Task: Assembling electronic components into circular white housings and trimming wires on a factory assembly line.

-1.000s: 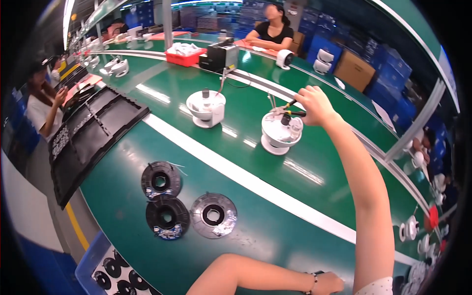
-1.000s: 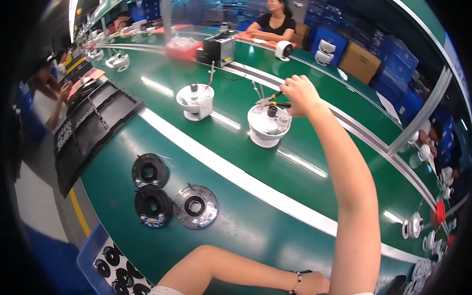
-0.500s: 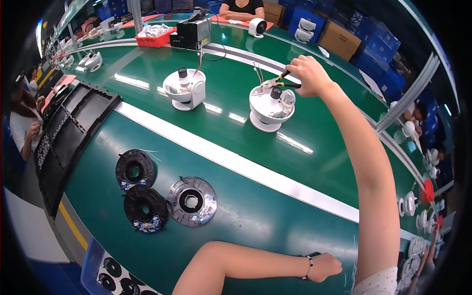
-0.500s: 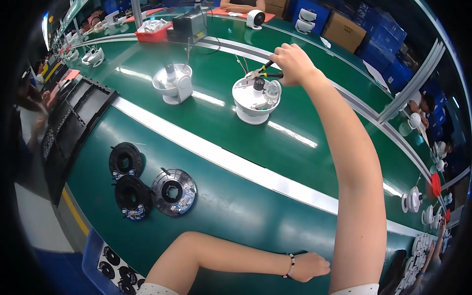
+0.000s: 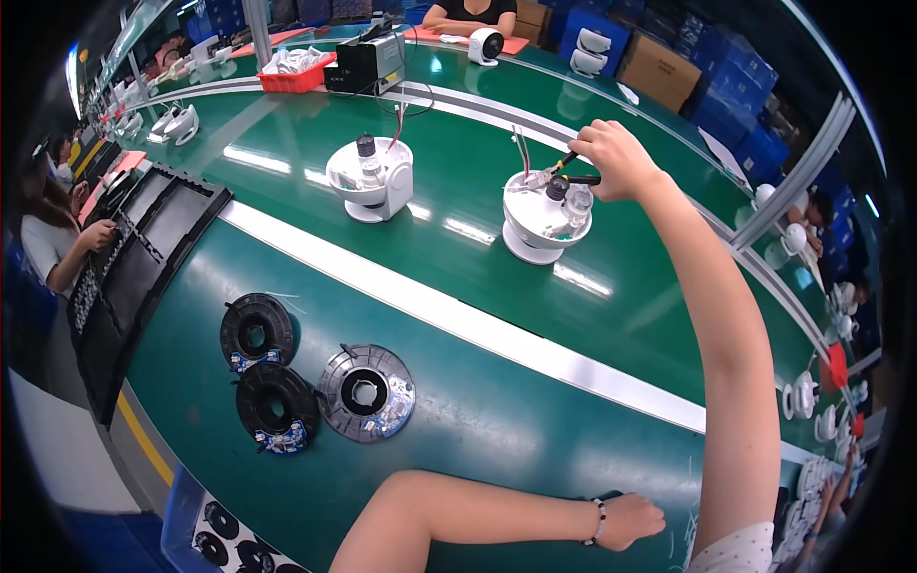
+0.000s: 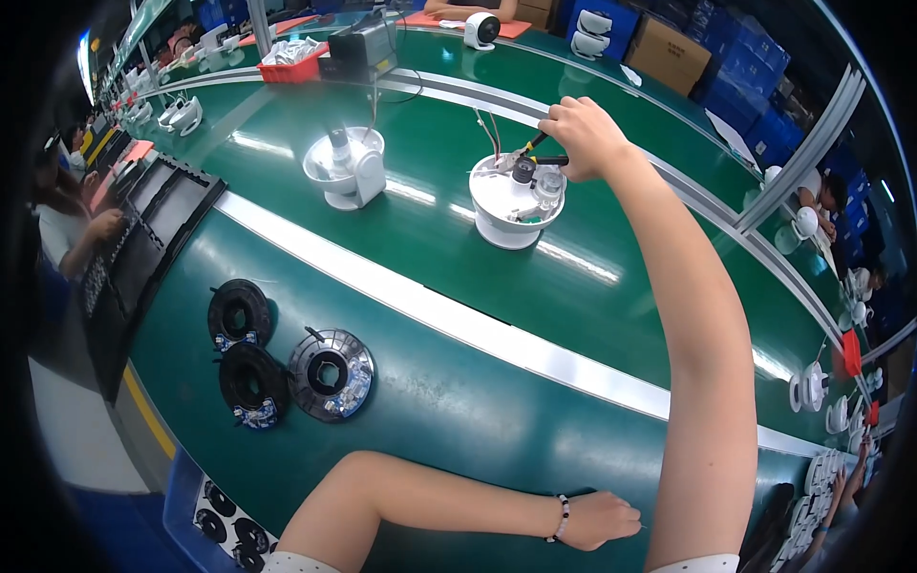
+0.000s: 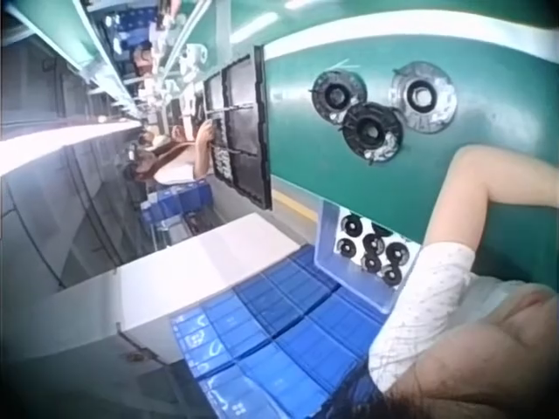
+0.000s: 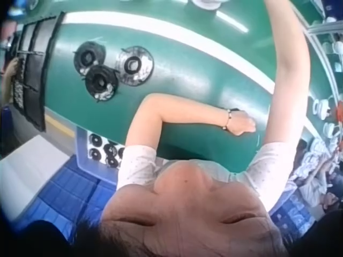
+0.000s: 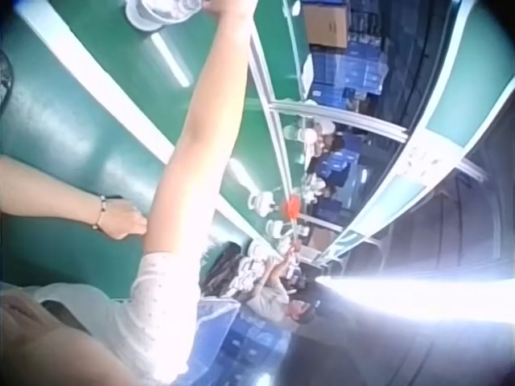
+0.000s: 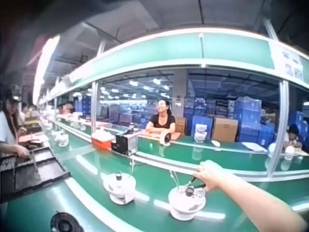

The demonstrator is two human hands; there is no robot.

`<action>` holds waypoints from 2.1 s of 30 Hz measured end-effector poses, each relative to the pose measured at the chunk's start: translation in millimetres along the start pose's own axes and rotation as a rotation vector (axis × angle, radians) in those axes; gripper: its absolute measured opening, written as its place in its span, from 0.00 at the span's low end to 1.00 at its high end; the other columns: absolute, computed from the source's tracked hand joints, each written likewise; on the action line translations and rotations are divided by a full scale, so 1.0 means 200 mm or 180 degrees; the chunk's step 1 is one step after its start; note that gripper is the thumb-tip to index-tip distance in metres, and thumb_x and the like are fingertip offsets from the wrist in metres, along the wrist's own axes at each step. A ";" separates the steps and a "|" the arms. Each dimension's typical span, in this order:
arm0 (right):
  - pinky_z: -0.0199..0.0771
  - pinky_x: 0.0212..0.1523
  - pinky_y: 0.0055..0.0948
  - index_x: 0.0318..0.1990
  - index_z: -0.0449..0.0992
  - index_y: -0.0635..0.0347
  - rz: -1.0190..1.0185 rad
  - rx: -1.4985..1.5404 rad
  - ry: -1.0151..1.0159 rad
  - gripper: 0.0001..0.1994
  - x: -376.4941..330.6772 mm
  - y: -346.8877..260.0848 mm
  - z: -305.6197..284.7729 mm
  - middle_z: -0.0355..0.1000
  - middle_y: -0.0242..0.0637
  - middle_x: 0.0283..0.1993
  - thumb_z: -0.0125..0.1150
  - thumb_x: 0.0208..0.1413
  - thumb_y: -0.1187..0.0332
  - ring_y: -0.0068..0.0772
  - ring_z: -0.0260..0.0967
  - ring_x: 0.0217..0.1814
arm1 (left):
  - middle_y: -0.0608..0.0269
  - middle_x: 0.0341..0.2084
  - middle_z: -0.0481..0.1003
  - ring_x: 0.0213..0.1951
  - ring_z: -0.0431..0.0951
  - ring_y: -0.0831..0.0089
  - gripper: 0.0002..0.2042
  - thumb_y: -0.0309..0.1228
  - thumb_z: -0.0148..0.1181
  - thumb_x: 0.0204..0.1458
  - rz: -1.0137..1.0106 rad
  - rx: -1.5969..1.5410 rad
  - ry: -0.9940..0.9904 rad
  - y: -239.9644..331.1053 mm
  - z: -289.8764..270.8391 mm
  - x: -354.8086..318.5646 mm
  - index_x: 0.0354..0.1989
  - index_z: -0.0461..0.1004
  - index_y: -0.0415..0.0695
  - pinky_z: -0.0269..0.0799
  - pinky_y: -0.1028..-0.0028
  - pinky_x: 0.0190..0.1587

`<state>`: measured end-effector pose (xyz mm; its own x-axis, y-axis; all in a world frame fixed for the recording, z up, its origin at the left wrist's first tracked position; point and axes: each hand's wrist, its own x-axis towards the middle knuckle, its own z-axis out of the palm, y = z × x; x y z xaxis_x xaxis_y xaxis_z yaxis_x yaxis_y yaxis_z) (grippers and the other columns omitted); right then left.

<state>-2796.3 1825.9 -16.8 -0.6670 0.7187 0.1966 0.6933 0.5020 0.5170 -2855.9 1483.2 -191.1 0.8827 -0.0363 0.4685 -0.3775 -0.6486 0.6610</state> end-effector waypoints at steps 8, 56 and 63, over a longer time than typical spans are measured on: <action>0.65 0.37 0.30 0.26 0.74 0.56 0.0026 -0.0029 -0.0178 0.15 -0.07 0.02 0.05 0.68 0.34 0.25 0.64 0.22 0.68 0.35 0.65 0.34 | 0.55 0.22 0.64 0.27 0.69 0.58 0.05 0.18 0.48 0.33 0.0012 -0.0007 -0.0020 -0.01 -0.01 -0.01 0.22 0.63 0.37 0.66 0.65 0.27; 0.69 0.28 0.31 0.19 0.75 0.61 0.0253 0.0538 -0.1402 0.06 0.28 -0.76 -0.51 0.69 0.41 0.22 0.59 0.26 0.74 0.39 0.70 0.29 | 0.56 0.24 0.66 0.30 0.70 0.59 0.07 0.20 0.49 0.34 -0.0007 -0.0164 -0.0051 0.24 -0.42 -0.53 0.25 0.65 0.38 0.67 0.65 0.30; 0.62 0.35 0.28 0.19 0.75 0.59 -0.0426 -0.0478 -0.2340 0.05 0.06 -0.86 -0.89 0.69 0.38 0.23 0.60 0.30 0.71 0.34 0.67 0.33 | 0.55 0.23 0.66 0.29 0.70 0.58 0.06 0.20 0.50 0.34 -0.0015 -0.0145 -0.0056 0.25 -0.53 -0.62 0.25 0.66 0.37 0.67 0.65 0.29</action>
<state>-2971.3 1662.2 44.2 -0.3529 0.8182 -0.4539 0.5397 0.5743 0.6156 -3013.3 1534.7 -153.8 0.8892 -0.0469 0.4551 -0.3852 -0.6134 0.6894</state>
